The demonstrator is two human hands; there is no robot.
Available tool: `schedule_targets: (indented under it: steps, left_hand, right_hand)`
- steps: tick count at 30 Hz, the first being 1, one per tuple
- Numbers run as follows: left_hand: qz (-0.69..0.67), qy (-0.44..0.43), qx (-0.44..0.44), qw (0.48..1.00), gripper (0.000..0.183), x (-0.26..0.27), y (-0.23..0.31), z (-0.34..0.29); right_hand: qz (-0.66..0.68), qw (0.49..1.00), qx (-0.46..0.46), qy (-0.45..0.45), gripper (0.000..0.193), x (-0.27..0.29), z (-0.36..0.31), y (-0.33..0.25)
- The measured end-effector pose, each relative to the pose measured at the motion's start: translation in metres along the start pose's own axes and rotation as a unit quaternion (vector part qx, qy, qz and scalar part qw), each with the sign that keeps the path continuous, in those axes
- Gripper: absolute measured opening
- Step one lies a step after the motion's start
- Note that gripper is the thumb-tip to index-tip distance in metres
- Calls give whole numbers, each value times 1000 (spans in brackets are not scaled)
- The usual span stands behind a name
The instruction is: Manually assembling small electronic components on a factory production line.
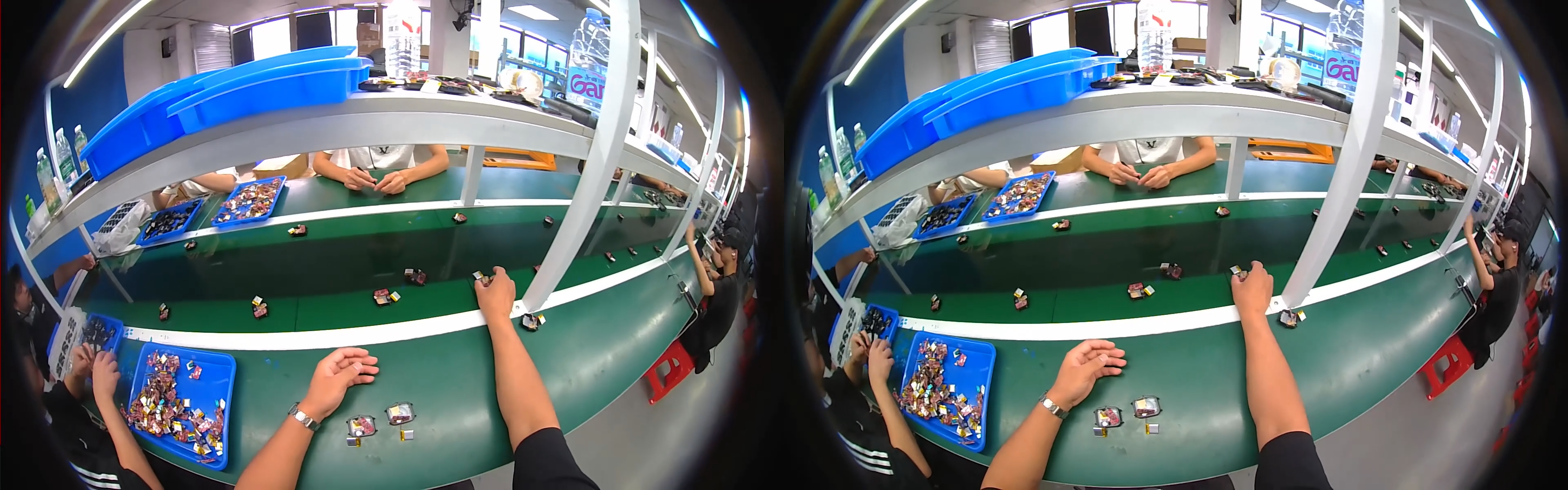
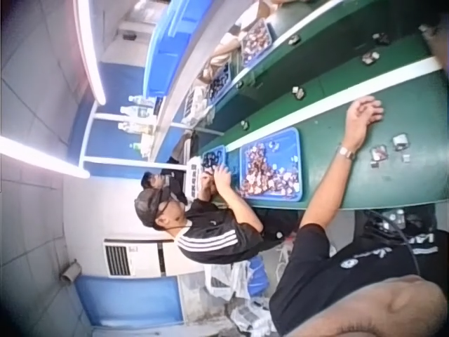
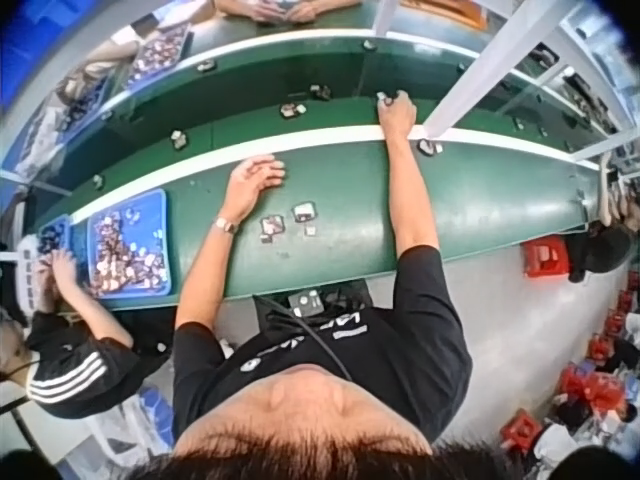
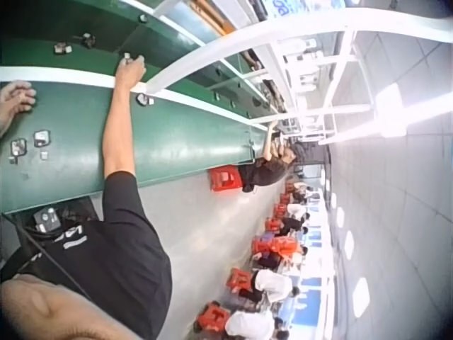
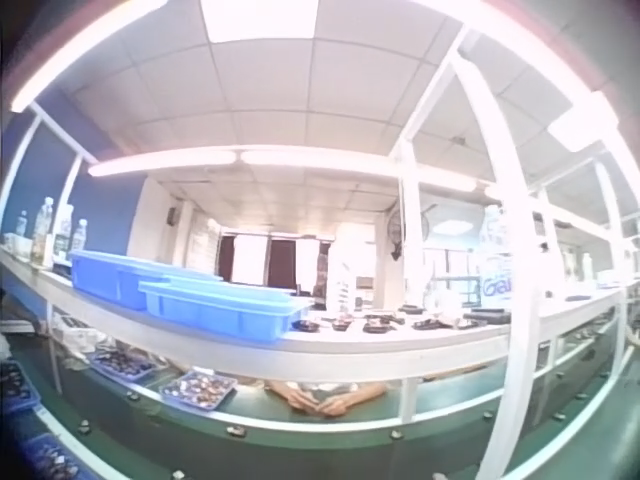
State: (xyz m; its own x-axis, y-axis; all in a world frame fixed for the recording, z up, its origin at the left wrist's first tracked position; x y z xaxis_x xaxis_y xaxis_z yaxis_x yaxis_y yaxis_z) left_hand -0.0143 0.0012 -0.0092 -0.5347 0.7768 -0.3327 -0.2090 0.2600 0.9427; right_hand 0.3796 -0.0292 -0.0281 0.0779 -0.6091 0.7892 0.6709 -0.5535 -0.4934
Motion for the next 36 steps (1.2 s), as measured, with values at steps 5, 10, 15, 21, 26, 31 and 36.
schedule_targets:
  steps: [5, 10, 15, 21, 26, 31, 36]
  left_hand:
    - [9, 15, -2, 1000, 25, 8, 2, -7]
    - [24, 8, 0, 1000, 23, 3, 1, -2]
    - [28, 20, 14, 999, 24, 7, 2, -6]
    - [44, -4, 16, 999, 24, 2, 2, 1]
    - [33, -2, 19, 999, 23, 7, 1, -5]
    - [4, -12, 1, 1000, 23, 8, 1, -7]
    - [45, 83, -19, 995, 20, -1, 1, -4]
  right_hand:
    - [196, 954, 208, -90, 46, 19, -80, -56]
    - [165, 907, 270, -279, 60, 43, -153, -94]
    - [237, 849, 282, -379, 68, 51, -110, -93]
    - [128, 972, 155, -121, 76, -21, -20, -59]
    - [124, 977, 134, -112, 75, -43, -7, -81]
    - [184, 971, 113, -101, 64, -40, -10, -78]
    - [342, 927, 111, -103, 60, 1, -50, -75]
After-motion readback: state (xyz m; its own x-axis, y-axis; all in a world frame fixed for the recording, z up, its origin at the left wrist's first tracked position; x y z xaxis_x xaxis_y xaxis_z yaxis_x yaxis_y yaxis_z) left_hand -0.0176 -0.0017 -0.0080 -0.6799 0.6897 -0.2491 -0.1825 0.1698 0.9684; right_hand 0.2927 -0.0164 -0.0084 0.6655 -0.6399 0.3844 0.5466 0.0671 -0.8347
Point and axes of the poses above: each hand's wrist, its own z-axis towards the middle knuckle, its own x-axis out of the back of the hand, y = z × x, the point moved 1 cm from there along z, towards the middle knuckle, and after that the axes turned 9 degrees about -y, right-handed, at the moved point
